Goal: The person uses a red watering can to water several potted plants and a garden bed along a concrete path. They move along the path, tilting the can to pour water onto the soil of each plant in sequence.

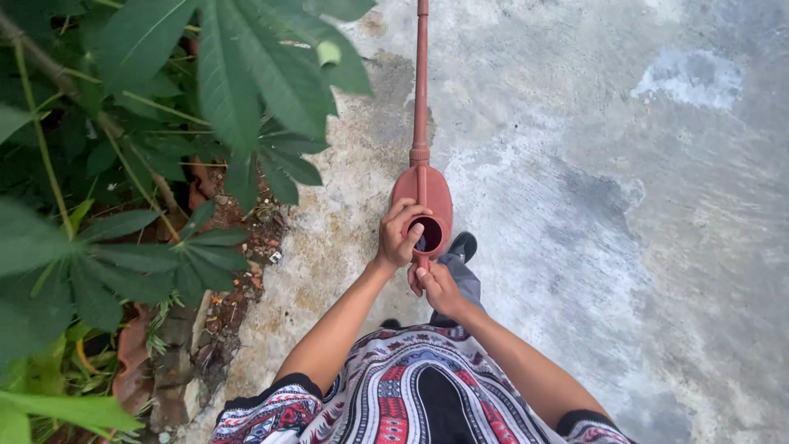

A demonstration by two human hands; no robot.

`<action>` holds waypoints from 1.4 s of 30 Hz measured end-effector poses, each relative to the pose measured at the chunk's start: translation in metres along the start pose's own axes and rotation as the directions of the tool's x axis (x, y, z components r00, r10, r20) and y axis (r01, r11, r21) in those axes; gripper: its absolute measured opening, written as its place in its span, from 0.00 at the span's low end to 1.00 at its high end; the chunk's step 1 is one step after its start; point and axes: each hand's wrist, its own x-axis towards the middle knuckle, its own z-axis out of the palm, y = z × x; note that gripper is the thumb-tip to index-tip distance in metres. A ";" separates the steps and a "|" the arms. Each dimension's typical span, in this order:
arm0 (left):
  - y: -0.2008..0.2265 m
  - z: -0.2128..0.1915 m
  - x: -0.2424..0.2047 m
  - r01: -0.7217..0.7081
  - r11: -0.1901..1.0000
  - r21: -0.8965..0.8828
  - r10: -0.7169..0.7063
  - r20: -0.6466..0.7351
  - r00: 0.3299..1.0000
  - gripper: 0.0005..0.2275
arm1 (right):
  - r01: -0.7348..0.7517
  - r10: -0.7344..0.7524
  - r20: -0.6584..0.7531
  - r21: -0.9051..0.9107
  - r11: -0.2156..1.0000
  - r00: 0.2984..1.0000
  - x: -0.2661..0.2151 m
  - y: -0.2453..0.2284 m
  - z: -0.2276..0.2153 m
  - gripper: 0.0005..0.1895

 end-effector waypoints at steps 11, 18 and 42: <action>-0.071 0.090 0.185 0.001 0.997 0.076 0.011 -0.164 0.986 0.19 | -0.050 0.041 0.151 0.060 0.997 0.988 0.155 0.000 -0.190 0.23; -0.099 0.119 0.265 0.024 0.995 0.094 0.000 -0.243 0.970 0.20 | -0.075 0.064 0.229 0.037 0.997 0.971 0.230 -0.001 -0.265 0.22; -0.313 0.090 0.645 0.098 0.982 0.164 -0.024 -0.403 0.915 0.19 | -0.140 0.103 0.360 0.078 0.987 0.927 0.658 0.043 -0.431 0.26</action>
